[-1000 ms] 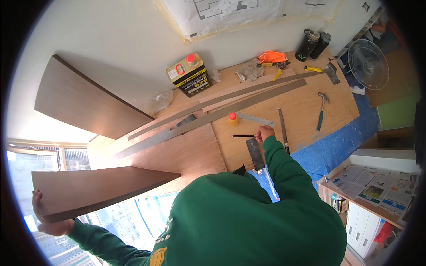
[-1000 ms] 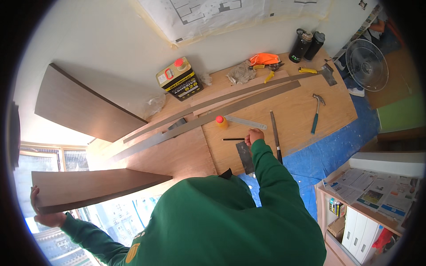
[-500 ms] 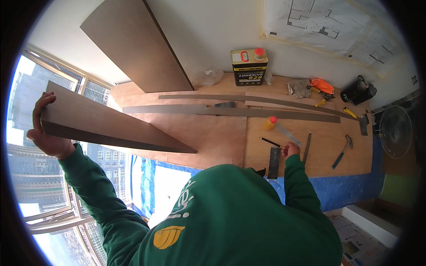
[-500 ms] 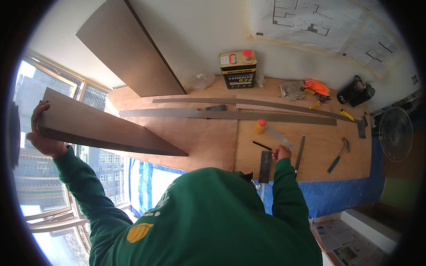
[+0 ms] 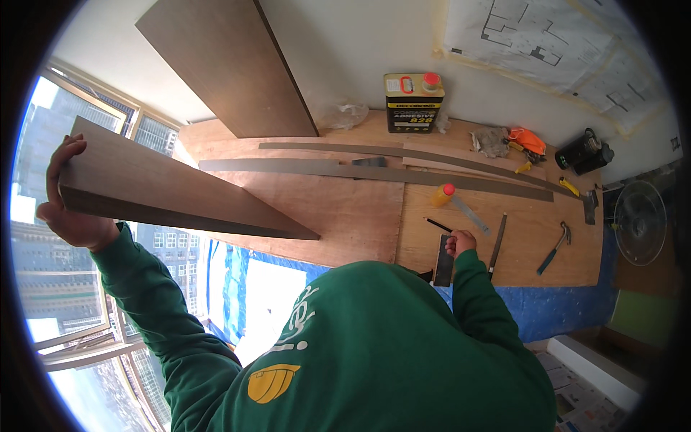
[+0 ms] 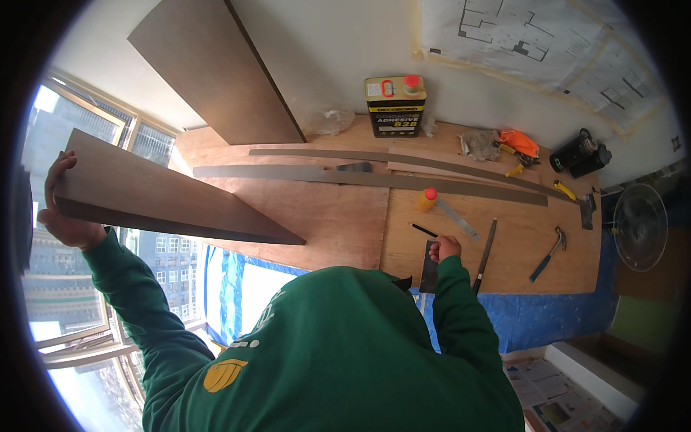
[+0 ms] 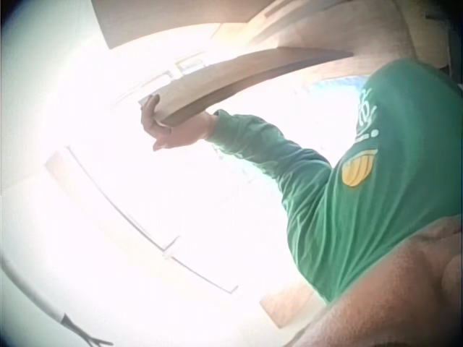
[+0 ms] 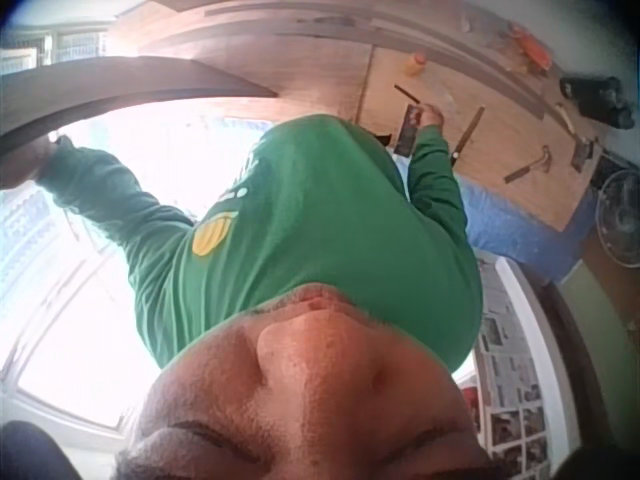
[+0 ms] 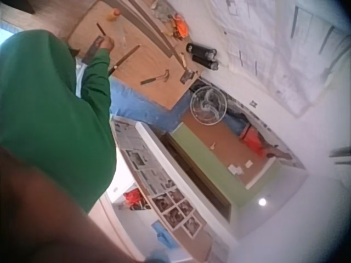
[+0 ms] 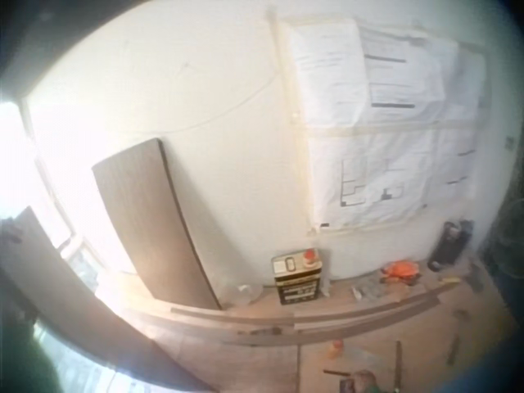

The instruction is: The person aligns and fits a curved wooden edge trim onto a white panel, applies glue to the trim, and sands the edge with sandpaper. The person then positions the panel on a workbench while another worker assembles a cabinet in the background.

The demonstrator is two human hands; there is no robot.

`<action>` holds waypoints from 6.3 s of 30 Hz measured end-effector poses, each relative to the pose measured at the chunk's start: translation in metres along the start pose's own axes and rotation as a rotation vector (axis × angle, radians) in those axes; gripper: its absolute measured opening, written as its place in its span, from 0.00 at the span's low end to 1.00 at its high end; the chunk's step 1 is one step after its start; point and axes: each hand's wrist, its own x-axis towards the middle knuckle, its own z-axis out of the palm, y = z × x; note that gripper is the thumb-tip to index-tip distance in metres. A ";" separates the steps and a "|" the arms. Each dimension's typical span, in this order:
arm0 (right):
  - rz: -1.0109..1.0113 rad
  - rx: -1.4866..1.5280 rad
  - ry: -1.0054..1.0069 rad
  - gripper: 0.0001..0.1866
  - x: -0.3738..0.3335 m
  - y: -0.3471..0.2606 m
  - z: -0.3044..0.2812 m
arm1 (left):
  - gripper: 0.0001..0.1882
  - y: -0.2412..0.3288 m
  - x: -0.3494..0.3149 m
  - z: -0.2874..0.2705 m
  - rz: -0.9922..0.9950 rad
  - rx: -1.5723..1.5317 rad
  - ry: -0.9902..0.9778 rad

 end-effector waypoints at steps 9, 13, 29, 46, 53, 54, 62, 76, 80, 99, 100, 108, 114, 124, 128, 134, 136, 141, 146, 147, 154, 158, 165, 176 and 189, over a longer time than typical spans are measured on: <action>-0.050 -0.186 -0.258 0.08 -0.017 -0.009 0.080 | 0.53 0.003 -0.003 0.001 0.003 -0.031 -0.003; -0.085 -0.256 -0.405 0.08 -0.021 -0.031 0.134 | 0.52 0.011 0.000 0.008 0.065 0.059 -0.019; -0.038 -0.306 -0.462 0.05 -0.008 -0.046 0.200 | 0.48 0.033 -0.003 0.029 0.056 0.207 0.039; -0.135 -0.448 -0.378 0.07 0.027 -0.069 0.227 | 0.50 0.033 0.003 0.024 0.191 0.220 -0.048; -0.222 -0.516 -0.312 0.14 0.042 -0.098 0.265 | 0.58 0.039 0.000 0.017 0.248 0.279 -0.086; -0.207 -0.524 -0.308 0.15 0.049 -0.100 0.268 | 0.58 0.040 0.000 0.016 0.253 0.289 -0.090; -0.336 -0.749 -0.172 0.32 0.084 -0.094 0.286 | 0.56 0.044 0.002 0.019 0.271 0.313 -0.092; -0.553 -1.066 -0.114 0.22 0.110 -0.068 0.294 | 0.64 0.034 -0.005 0.023 0.143 0.449 -0.054; -0.553 -1.087 -0.115 0.18 0.094 -0.085 0.281 | 0.65 0.031 -0.003 0.016 0.216 0.450 -0.138; -0.368 -0.654 -0.293 0.05 0.095 -0.093 0.301 | 0.69 0.019 -0.008 0.005 0.279 0.413 -0.102; -0.253 -0.497 -0.373 0.04 0.091 -0.096 0.298 | 0.69 0.019 -0.008 0.004 0.280 0.410 -0.100; -0.465 -0.100 -0.430 0.05 0.035 -0.104 0.266 | 0.66 0.018 -0.004 0.008 0.309 0.438 -0.128; -0.562 0.049 -0.288 0.07 0.009 -0.114 0.244 | 0.65 0.025 -0.006 0.011 0.231 0.479 -0.112; -0.454 -0.001 -0.340 0.11 -0.024 -0.140 0.174 | 0.62 0.028 -0.010 0.021 0.165 0.486 -0.030; -0.429 0.031 -0.397 0.04 -0.040 -0.142 0.152 | 0.61 0.031 -0.012 0.030 0.146 0.452 0.004; -0.425 0.147 -0.318 0.07 -0.070 -0.140 0.153 | 0.59 0.031 -0.013 0.031 0.145 0.439 0.011; -0.439 0.193 -0.334 0.08 -0.077 -0.141 0.157 | 0.58 0.030 -0.012 0.028 0.143 0.445 0.001; -0.484 0.279 -0.386 0.11 -0.095 -0.155 0.176 | 0.58 0.030 -0.010 0.022 0.172 0.479 -0.033; -0.284 0.257 -0.619 0.12 -0.120 -0.170 0.180 | 0.59 0.032 -0.010 0.023 0.171 0.490 -0.016; -0.295 0.203 -0.662 0.12 -0.124 -0.169 0.179 | 0.59 0.033 -0.010 0.023 0.168 0.497 -0.017; -0.322 -0.367 -0.659 0.13 -0.144 -0.134 0.166 | 0.60 0.034 -0.012 0.024 0.137 0.444 0.008; -0.221 -0.371 -0.706 0.14 -0.163 -0.117 0.151 | 0.62 0.036 -0.014 0.028 0.068 0.320 0.014; 0.026 -0.037 -0.924 0.15 -0.182 -0.105 0.147 | 0.62 0.032 -0.016 0.029 0.068 0.236 0.016; 0.024 -0.181 -1.086 0.33 -0.189 -0.105 0.140 | 0.62 0.024 -0.017 0.017 0.110 0.248 -0.024; -0.252 -0.535 -1.247 0.43 -0.168 -0.115 0.160 | 0.59 0.031 -0.012 0.021 0.187 0.333 0.041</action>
